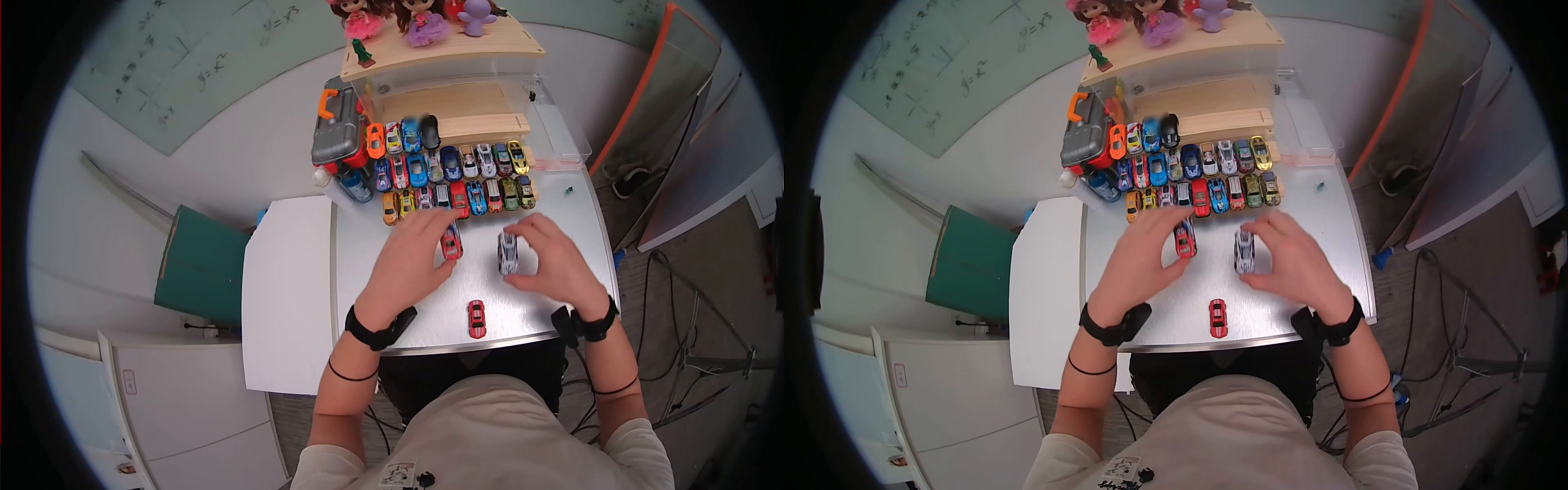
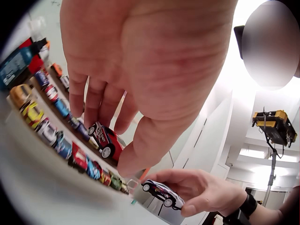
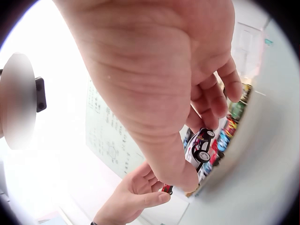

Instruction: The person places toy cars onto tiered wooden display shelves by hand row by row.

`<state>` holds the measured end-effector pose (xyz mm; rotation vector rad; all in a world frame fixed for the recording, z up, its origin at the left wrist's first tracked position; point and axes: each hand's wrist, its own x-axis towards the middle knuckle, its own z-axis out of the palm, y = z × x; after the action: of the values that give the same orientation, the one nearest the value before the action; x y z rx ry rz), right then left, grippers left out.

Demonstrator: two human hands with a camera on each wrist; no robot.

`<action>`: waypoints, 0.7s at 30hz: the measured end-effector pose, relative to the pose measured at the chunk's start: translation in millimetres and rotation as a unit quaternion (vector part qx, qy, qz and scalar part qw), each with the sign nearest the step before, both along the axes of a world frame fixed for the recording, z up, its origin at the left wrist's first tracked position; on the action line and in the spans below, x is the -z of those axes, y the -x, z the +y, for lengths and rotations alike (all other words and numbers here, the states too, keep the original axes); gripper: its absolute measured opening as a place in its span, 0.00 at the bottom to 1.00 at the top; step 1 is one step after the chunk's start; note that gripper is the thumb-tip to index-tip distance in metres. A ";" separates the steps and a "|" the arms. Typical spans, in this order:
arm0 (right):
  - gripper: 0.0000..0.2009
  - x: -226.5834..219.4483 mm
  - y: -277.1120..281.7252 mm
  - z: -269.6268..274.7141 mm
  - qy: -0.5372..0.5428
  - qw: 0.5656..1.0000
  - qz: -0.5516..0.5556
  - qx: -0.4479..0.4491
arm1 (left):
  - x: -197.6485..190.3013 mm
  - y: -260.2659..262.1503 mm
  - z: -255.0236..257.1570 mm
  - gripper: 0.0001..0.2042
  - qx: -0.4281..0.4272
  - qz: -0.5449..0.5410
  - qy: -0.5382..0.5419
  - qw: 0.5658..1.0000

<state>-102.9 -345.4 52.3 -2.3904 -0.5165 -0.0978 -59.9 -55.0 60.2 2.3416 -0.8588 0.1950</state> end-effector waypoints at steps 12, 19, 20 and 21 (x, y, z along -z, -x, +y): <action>0.36 -26.9 -217.6 -3.8 0.017 0.999 -0.047 -0.017 | -32.0 -173.7 -37.1 0.38 -0.068 -0.092 -0.099 0.989; 0.38 -18.0 -244.5 4.7 0.075 0.994 -0.062 -0.048 | -18.9 -189.0 -37.0 0.40 -0.046 -0.054 -0.124 0.990; 0.38 -20.0 -244.8 6.2 0.086 0.993 -0.064 -0.052 | -17.8 -190.4 -36.2 0.41 -0.049 -0.051 -0.125 0.990; 0.38 -21.3 -244.0 7.7 0.086 0.993 -0.063 -0.052 | -16.4 -191.6 -35.8 0.41 -0.052 -0.048 -0.126 0.990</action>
<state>141.0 -337.6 73.6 -2.5306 -0.7348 -0.1659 131.7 -90.8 76.6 2.6340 -0.8509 0.2575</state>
